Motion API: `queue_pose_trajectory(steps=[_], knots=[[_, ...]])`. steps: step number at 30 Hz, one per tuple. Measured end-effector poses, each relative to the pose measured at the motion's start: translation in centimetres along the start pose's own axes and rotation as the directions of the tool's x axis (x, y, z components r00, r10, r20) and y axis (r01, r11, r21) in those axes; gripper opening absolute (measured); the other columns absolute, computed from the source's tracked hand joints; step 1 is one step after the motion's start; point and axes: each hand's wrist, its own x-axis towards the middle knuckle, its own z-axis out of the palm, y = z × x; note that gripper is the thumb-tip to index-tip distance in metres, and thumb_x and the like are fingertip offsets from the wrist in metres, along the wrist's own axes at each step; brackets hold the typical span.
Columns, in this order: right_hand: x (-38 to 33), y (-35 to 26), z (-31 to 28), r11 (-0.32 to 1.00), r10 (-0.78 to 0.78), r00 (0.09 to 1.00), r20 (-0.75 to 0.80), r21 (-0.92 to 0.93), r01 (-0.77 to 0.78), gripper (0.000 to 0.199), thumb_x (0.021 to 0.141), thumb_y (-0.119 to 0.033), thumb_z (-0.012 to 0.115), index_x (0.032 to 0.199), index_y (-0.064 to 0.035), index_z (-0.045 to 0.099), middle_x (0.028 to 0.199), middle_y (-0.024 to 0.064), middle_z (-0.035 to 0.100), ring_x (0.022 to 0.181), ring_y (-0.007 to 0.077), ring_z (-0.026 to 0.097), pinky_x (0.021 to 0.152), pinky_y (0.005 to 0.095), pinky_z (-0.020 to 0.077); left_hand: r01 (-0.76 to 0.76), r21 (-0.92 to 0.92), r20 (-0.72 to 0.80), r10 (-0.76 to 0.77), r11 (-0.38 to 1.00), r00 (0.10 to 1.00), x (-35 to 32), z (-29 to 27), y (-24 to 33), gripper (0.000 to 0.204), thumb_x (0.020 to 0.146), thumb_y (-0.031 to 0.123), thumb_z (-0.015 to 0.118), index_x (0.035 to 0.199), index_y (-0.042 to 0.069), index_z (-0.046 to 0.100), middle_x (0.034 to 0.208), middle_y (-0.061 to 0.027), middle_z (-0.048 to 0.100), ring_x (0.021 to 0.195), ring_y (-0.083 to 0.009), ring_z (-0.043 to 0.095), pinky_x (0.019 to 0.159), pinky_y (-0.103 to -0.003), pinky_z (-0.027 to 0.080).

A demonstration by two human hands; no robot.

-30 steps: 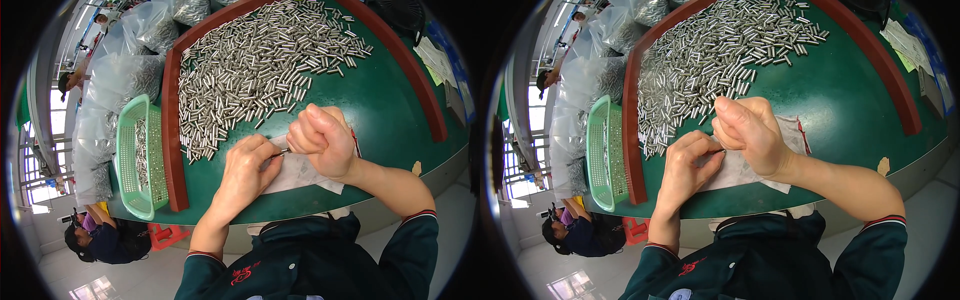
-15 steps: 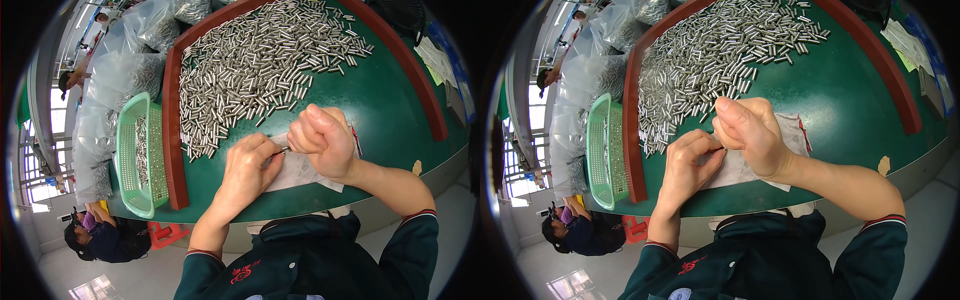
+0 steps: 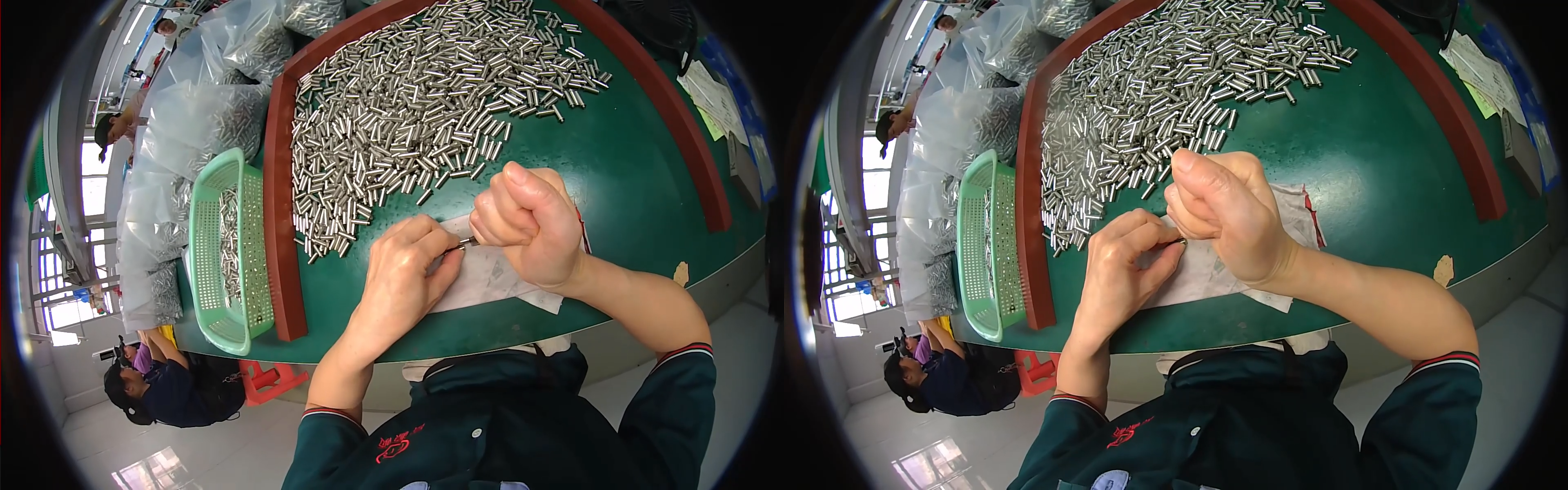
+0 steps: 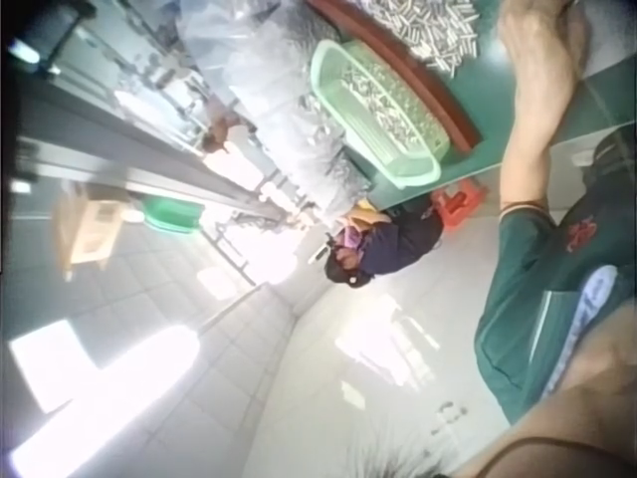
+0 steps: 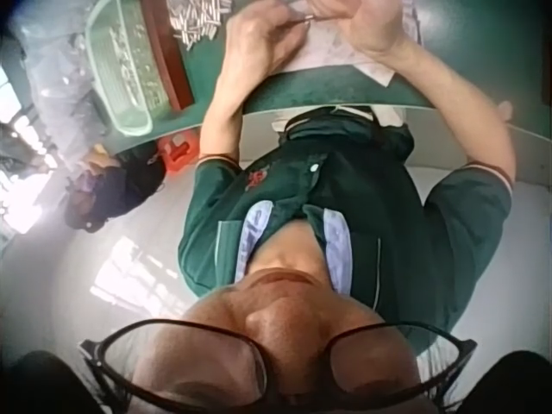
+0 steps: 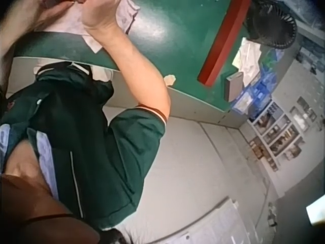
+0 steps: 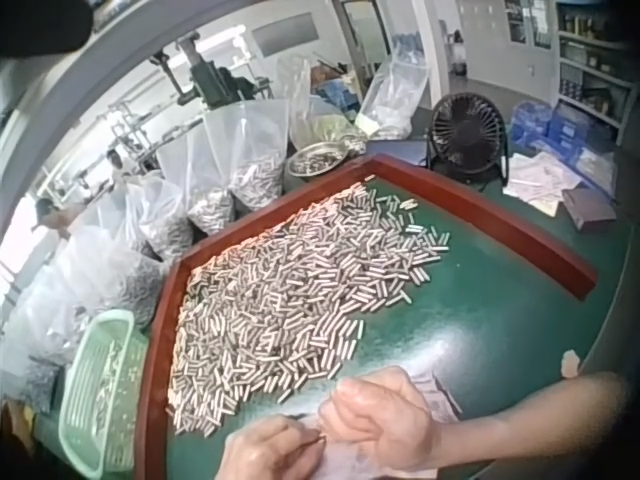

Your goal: The recorder is using a small tool to inspect and clean the inside of small cylindrical metal components at an industrial workbench.

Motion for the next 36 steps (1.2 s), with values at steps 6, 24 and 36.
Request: queue_pose_trajectory(steps=[6,24,36], knots=[[-0.3,0.1,0.2,0.998,-0.007,1.000,0.006,-0.063,0.007,0.045,0.091,-0.023,0.031,0.048,-0.0123,0.023,0.041,-0.0030,0.022,0.039,0.0080,0.017,0.041,0.0242,0.0187,-0.001,-0.006,0.000,0.001,1.000,1.000,0.1,0.0,0.1,0.009,0.063,0.000,0.063,0.070,0.000,0.057,0.066,-0.0093,0.051,0.062,-0.0279,0.051,0.056,-0.037,0.041],[0.2,0.2,0.3,0.999,-0.016,1.000,-0.010,-0.044,0.016,0.045,0.090,-0.023,0.033,0.047,-0.0123,0.023,0.040,-0.0027,0.023,0.039,0.0078,0.018,0.040,0.0243,0.0183,-0.221,0.352,-0.027,0.246,0.909,0.969,0.6,0.7,-0.7,0.014,0.061,0.003,0.063,0.069,0.005,0.052,0.066,-0.0053,0.046,0.061,-0.0212,0.048,0.054,-0.032,0.035],[-0.1,0.0,0.2,0.998,0.019,0.999,-0.031,0.066,-0.017,0.044,0.089,-0.023,0.039,0.049,-0.0118,0.024,0.041,-0.0031,0.024,0.038,0.0067,0.019,0.039,0.0239,0.0169,-0.166,-0.613,-0.233,0.025,0.773,0.972,0.5,0.2,-3.0,0.010,0.080,-0.002,0.051,0.089,0.001,0.048,0.088,-0.0098,0.052,0.080,-0.0160,0.050,0.073,-0.026,0.040]])
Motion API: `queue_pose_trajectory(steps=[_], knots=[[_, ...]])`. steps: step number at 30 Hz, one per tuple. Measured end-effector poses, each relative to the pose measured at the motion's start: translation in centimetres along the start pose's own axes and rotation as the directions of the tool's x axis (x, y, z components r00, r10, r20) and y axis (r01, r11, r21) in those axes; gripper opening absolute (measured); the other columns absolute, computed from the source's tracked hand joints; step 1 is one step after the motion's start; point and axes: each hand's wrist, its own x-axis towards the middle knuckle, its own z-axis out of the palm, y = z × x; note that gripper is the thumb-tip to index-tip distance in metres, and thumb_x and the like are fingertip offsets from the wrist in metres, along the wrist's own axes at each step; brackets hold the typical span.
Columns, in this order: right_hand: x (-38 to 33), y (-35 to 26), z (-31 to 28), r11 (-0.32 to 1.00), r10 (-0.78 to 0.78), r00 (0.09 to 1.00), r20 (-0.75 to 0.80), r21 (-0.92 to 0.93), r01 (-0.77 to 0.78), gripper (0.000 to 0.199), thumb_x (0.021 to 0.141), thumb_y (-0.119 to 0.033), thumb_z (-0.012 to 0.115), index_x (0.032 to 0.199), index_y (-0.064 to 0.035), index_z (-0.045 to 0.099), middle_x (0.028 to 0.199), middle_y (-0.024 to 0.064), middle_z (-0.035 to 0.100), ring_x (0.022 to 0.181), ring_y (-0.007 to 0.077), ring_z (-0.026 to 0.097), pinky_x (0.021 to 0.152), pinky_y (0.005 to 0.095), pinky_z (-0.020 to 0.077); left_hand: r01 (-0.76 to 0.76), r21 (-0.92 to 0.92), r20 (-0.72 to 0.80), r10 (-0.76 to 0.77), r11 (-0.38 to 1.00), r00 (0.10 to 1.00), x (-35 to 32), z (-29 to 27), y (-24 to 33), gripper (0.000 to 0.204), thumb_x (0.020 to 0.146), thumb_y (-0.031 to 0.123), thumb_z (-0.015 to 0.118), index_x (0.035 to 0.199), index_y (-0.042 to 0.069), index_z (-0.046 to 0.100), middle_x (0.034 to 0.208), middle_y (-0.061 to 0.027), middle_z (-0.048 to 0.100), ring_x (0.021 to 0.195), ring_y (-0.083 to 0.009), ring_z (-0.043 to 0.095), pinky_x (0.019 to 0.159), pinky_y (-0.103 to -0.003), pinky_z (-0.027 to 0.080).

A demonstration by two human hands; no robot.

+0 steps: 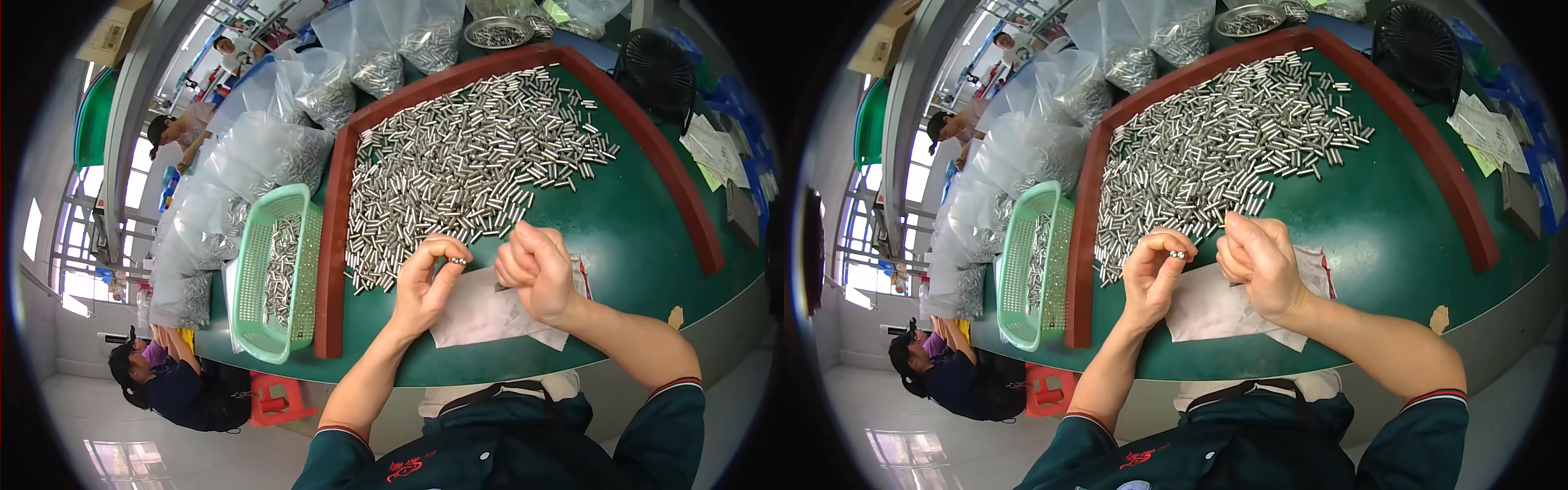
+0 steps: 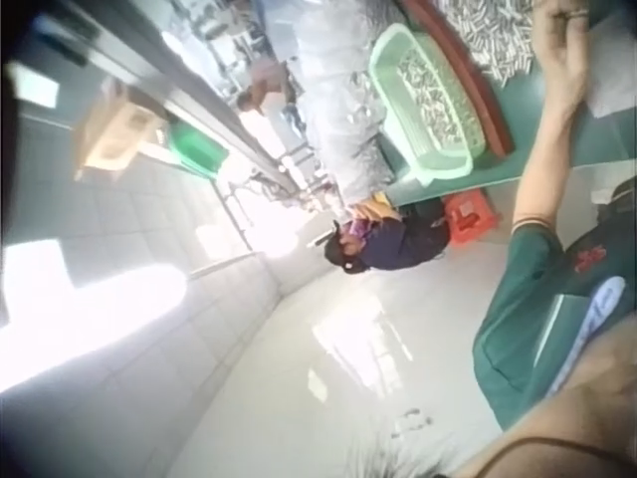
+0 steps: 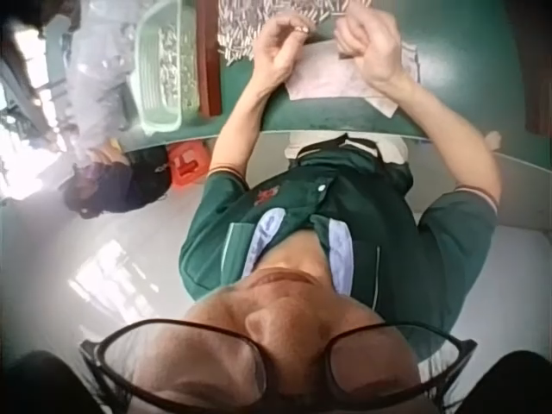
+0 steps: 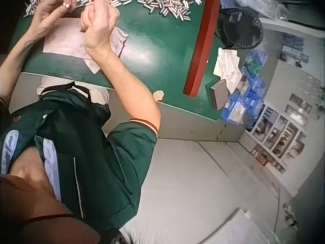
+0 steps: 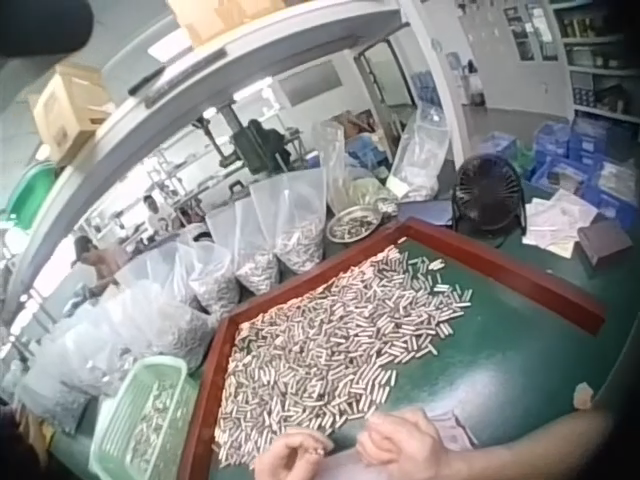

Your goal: The recorder is using a small tool to inspect and clean the inside of small cylindrical metal components at an industrial workbench.

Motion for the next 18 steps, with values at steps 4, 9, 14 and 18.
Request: queue_pose_trajectory(steps=[4,9,14,18], knots=[[0.0,0.0,0.1,1.000,0.007,1.000,-0.011,0.000,-0.007,0.044,0.089,-0.023,0.039,0.049,-0.0118,0.025,0.041,-0.0031,0.025,0.038,0.0066,0.018,0.039,0.0238,0.0162,-0.001,-0.006,-0.010,0.001,1.000,1.000,0.1,0.0,-0.1,0.010,0.080,-0.004,0.050,0.089,0.000,0.048,0.087,-0.0095,0.052,0.080,-0.0153,0.050,0.072,-0.026,0.040],[0.1,-0.1,0.1,1.000,0.006,1.000,-0.012,-0.004,-0.006,0.043,0.089,-0.022,0.039,0.049,-0.0118,0.025,0.041,-0.0030,0.025,0.038,0.0067,0.018,0.039,0.0239,0.0160,0.044,-0.058,-0.033,-0.046,0.997,0.998,0.4,0.0,0.1,0.007,0.082,-0.001,0.050,0.089,0.001,0.049,0.088,-0.0090,0.053,0.078,-0.0135,0.050,0.072,-0.024,0.041],[0.3,-0.1,0.3,0.998,0.023,0.998,-0.052,-0.064,-0.026,0.046,0.088,-0.025,0.037,0.046,-0.0136,0.023,0.039,-0.0030,0.022,0.038,0.0081,0.014,0.039,0.0252,0.0152,0.316,-0.406,-0.012,-0.351,0.858,0.936,0.4,-0.3,0.5,0.007,0.085,0.004,0.050,0.091,0.001,0.051,0.084,-0.0073,0.056,0.070,-0.0109,0.052,0.069,-0.023,0.043],[0.2,-0.1,0.0,1.000,0.022,0.999,-0.025,0.001,-0.022,0.044,0.088,-0.022,0.038,0.048,-0.0115,0.025,0.040,-0.0024,0.025,0.038,0.0073,0.018,0.039,0.0244,0.0162,0.499,-0.591,0.096,-0.559,0.634,0.824,0.4,-0.8,0.9,0.018,0.087,0.011,0.050,0.100,0.000,0.054,0.082,-0.0073,0.060,0.068,-0.0099,0.057,0.067,-0.023,0.047]])
